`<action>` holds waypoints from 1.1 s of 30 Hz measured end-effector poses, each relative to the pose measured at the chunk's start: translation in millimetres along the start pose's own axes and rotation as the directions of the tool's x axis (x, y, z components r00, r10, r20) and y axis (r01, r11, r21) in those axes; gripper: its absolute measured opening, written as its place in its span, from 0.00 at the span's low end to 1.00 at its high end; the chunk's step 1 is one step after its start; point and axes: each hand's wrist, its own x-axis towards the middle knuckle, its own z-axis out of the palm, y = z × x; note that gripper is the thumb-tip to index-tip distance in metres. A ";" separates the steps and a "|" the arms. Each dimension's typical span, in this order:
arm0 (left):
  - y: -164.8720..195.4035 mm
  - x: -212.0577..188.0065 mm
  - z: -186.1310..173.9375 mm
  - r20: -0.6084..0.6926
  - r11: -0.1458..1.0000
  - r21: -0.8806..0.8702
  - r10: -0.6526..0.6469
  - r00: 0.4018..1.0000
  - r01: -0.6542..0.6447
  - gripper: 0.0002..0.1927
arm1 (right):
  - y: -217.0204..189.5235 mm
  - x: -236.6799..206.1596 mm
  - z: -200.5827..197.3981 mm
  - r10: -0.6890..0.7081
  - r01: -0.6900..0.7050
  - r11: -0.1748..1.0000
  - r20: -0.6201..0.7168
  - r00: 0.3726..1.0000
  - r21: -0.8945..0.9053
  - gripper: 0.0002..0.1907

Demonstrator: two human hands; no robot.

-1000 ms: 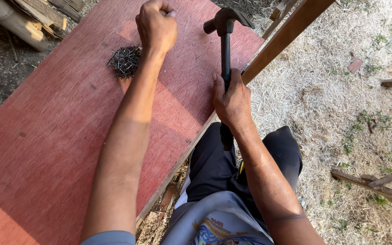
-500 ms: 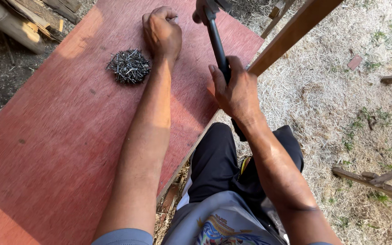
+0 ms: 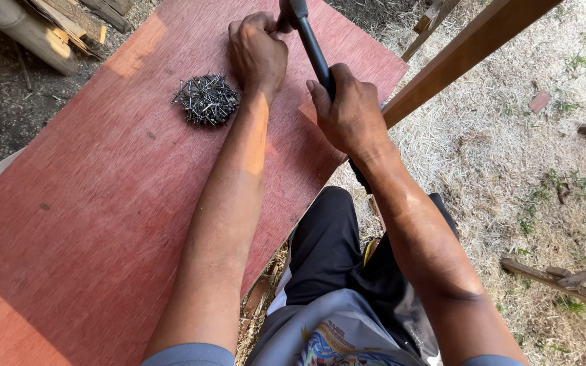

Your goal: The person sits on the ground and hammers nails into a thin wooden strip along the edge of a red plywood panel, taking nails one at a time from a pile on the panel and driving them in with a claw hammer, working along the strip.

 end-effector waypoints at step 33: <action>-24.6 1.4 5.7 -0.150 0.989 -0.133 -0.080 0.985 0.060 0.16 | 2.2 2.0 8.3 -0.165 0.182 0.981 -0.186 0.968 0.074 0.13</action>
